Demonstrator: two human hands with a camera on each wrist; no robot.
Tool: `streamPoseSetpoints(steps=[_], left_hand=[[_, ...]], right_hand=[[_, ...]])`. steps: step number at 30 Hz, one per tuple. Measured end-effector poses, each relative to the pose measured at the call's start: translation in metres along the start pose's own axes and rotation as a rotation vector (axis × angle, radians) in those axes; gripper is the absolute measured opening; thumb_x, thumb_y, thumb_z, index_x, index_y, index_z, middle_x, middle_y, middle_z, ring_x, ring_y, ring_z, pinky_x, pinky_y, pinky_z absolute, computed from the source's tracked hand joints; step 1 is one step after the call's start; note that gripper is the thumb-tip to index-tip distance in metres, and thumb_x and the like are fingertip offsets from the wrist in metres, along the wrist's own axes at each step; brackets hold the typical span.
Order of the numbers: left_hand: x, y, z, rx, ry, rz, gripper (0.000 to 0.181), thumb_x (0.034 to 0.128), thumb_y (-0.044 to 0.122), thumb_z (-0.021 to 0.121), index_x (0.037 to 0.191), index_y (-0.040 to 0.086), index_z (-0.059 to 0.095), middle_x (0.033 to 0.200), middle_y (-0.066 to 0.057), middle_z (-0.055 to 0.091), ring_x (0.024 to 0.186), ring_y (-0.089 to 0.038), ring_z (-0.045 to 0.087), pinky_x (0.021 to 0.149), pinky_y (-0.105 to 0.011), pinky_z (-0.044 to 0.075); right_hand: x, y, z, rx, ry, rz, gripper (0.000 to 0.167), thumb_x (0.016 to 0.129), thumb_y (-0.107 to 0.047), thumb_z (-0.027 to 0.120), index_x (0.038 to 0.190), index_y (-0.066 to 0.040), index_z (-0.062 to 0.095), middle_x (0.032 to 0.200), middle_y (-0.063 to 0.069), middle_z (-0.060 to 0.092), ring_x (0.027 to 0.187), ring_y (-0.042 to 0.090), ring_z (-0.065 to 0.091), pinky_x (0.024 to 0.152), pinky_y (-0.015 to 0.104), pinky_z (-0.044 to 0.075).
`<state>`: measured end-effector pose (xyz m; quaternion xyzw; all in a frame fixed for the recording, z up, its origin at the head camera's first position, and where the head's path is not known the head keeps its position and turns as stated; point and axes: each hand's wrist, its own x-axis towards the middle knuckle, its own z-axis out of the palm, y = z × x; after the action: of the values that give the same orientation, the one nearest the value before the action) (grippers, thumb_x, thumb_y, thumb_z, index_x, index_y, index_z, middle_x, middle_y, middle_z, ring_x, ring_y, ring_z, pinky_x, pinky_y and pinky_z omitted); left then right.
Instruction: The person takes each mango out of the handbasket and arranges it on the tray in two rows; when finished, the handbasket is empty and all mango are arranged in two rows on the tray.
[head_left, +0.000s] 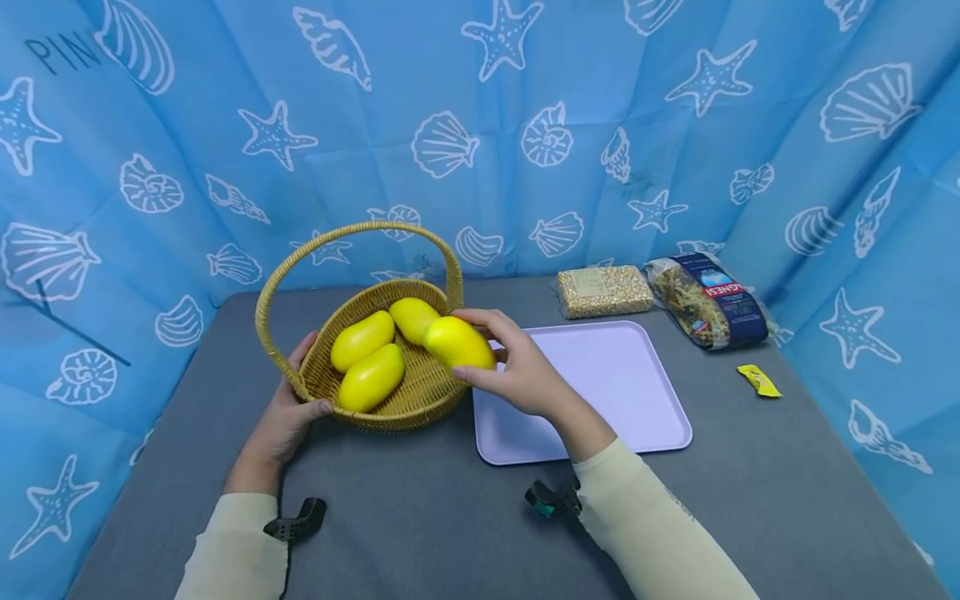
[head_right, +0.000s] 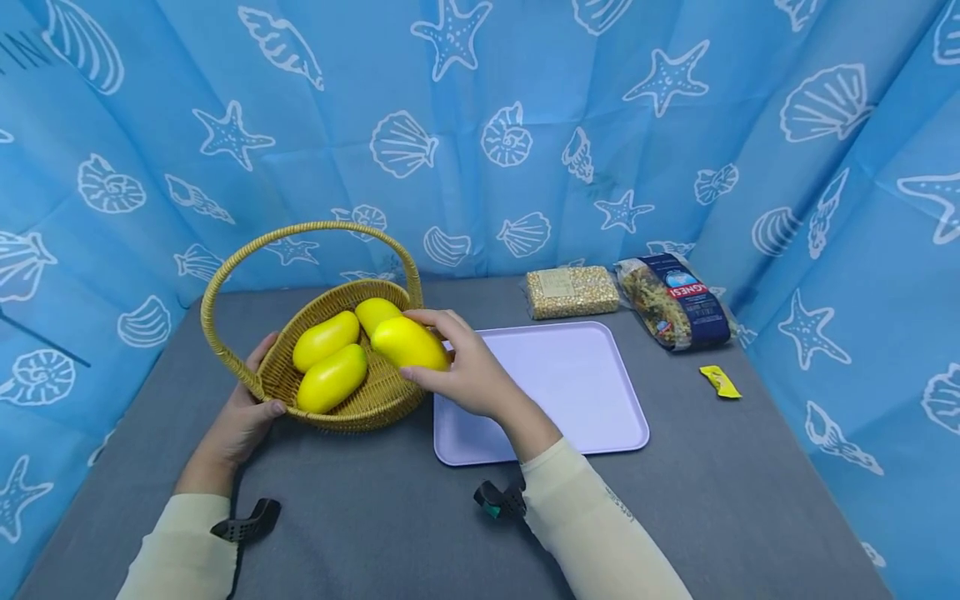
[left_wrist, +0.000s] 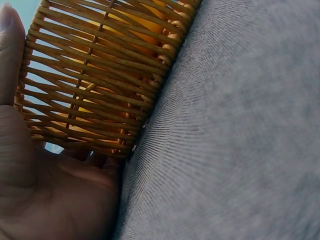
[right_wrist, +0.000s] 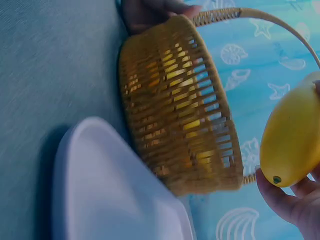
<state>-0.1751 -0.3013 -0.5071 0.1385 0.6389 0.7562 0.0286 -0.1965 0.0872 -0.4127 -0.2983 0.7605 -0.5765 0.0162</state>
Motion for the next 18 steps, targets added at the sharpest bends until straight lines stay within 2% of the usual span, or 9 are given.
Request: streamPoseSetpoints(steps=[5, 12, 18], left_hand=[[-0.001, -0.001, 0.0, 0.007, 0.003, -0.012, 0.104, 0.1012, -0.003, 0.076, 0.177, 0.021, 0.009, 0.178, -0.018, 0.016, 0.15, -0.022, 0.037, 0.113, -0.029, 0.043], [-0.001, -0.002, -0.001, 0.016, 0.006, -0.006, 0.105, 0.1007, -0.005, 0.075, 0.177, 0.018, 0.008, 0.177, -0.018, 0.017, 0.149, -0.022, 0.038, 0.112, -0.028, 0.044], [-0.001, 0.0, 0.0, 0.008, -0.004, -0.002, 0.104, 0.1007, -0.005, 0.075, 0.177, 0.02, 0.009, 0.177, -0.018, 0.016, 0.149, -0.021, 0.038, 0.112, -0.027, 0.043]], right_hand=[[-0.016, 0.008, -0.014, 0.008, 0.065, 0.028, 0.067, 0.097, -0.014, 0.084, 0.158, -0.014, 0.056, 0.147, 0.003, 0.057, 0.128, 0.033, 0.057, 0.094, 0.054, 0.055], [-0.02, 0.021, -0.032, -0.044, 0.155, 0.064, 0.069, 0.098, -0.016, 0.084, 0.159, -0.009, 0.053, 0.148, 0.008, 0.056, 0.122, 0.034, 0.058, 0.089, 0.053, 0.054], [-0.022, 0.038, -0.05, -0.131, 0.251, 0.165, 0.068, 0.099, -0.02, 0.084, 0.159, -0.01, 0.052, 0.15, 0.011, 0.054, 0.122, 0.033, 0.055, 0.09, 0.054, 0.053]])
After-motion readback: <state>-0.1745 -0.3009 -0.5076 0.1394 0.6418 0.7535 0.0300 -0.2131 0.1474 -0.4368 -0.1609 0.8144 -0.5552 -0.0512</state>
